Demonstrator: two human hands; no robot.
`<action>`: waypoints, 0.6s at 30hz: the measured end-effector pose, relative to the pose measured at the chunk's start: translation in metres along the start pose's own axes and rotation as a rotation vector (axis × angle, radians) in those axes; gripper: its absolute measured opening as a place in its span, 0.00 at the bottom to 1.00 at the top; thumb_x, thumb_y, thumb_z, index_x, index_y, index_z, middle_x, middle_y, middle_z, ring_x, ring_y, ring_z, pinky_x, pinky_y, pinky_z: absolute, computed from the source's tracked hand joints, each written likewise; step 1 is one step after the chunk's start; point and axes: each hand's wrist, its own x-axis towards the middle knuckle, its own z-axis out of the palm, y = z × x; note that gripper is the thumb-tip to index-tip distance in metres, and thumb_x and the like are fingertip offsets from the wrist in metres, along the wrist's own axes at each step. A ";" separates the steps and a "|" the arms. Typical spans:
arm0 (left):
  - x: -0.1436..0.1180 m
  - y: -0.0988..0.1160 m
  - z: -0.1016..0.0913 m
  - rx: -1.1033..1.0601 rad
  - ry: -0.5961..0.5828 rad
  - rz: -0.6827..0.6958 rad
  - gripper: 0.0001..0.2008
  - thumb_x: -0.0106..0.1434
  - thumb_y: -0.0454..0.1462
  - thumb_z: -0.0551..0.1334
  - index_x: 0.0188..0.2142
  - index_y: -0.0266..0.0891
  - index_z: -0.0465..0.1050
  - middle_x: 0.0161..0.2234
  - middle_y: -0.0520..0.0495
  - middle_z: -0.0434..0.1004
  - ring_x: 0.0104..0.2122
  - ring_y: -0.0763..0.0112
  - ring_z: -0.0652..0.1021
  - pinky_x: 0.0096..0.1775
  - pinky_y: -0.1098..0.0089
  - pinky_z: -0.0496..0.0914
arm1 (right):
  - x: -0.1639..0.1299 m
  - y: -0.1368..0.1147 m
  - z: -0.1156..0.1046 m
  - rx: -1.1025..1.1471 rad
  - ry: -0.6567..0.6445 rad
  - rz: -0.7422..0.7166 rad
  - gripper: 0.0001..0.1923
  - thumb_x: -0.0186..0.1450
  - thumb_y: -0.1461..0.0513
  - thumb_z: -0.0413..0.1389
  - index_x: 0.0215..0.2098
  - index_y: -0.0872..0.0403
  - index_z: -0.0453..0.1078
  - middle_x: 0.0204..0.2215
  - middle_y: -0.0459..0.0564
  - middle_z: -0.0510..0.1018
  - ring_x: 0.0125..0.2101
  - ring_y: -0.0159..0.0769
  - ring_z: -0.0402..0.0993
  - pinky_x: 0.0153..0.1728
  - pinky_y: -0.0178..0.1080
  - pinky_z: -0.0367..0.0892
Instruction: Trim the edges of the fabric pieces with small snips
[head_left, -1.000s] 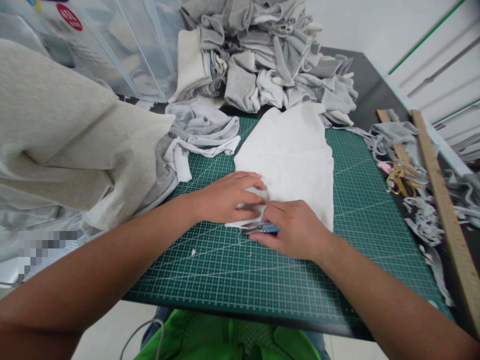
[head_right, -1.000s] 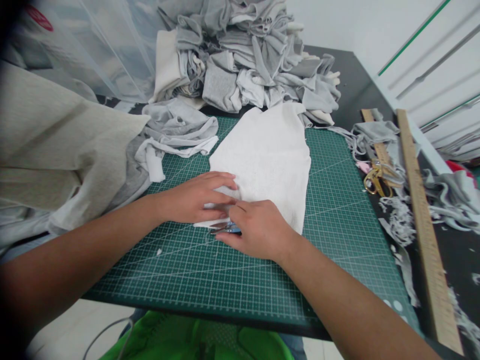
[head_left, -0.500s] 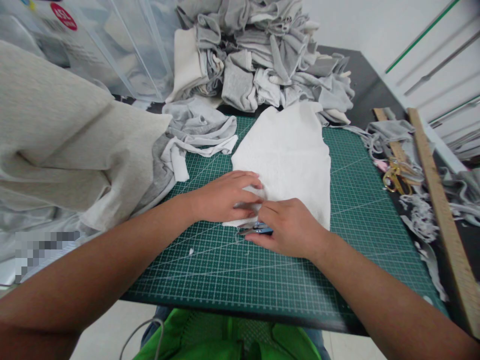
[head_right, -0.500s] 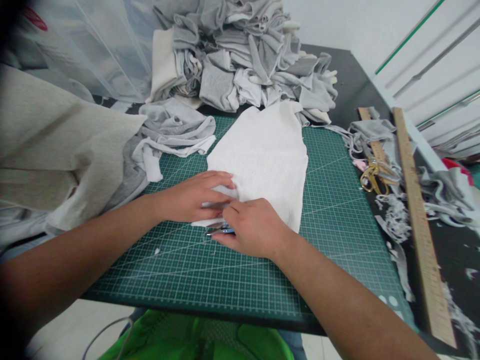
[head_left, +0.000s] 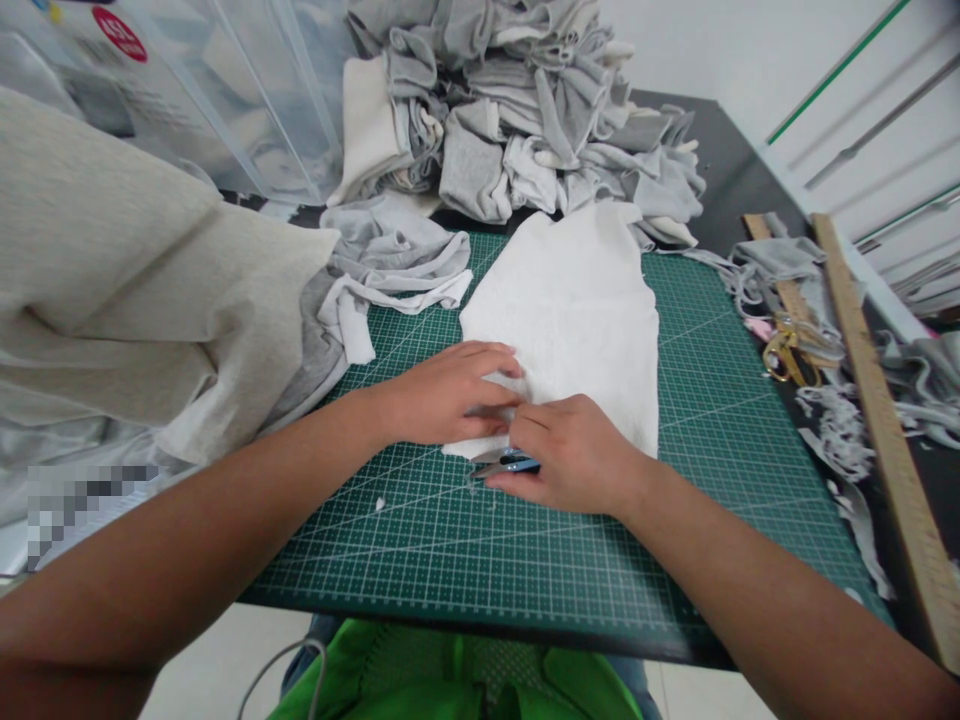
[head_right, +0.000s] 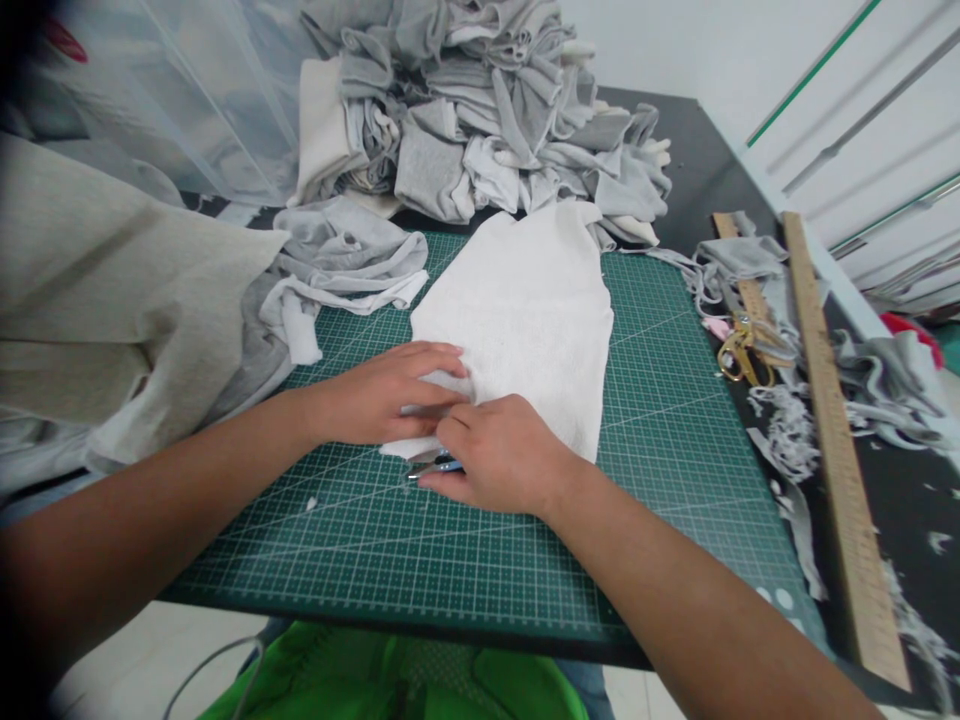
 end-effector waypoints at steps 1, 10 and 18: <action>0.000 0.000 0.000 0.000 0.001 -0.001 0.13 0.63 0.43 0.61 0.45 0.43 0.74 0.53 0.43 0.67 0.58 0.55 0.63 0.57 0.53 0.59 | 0.000 0.000 0.000 0.001 -0.001 -0.003 0.22 0.64 0.46 0.51 0.29 0.56 0.68 0.28 0.50 0.76 0.27 0.35 0.70 0.25 0.38 0.57; -0.001 -0.001 0.001 -0.008 0.030 0.004 0.14 0.62 0.41 0.63 0.47 0.44 0.74 0.53 0.44 0.67 0.58 0.58 0.63 0.57 0.55 0.59 | -0.001 -0.021 0.006 0.052 0.042 -0.175 0.22 0.65 0.46 0.50 0.26 0.56 0.67 0.23 0.46 0.73 0.23 0.34 0.68 0.24 0.38 0.56; -0.001 0.000 -0.001 -0.013 0.009 -0.005 0.15 0.63 0.42 0.62 0.48 0.44 0.73 0.53 0.44 0.66 0.58 0.58 0.62 0.58 0.55 0.59 | -0.007 -0.014 0.002 0.051 0.226 -0.076 0.22 0.65 0.47 0.50 0.26 0.56 0.68 0.23 0.47 0.73 0.23 0.32 0.66 0.24 0.36 0.57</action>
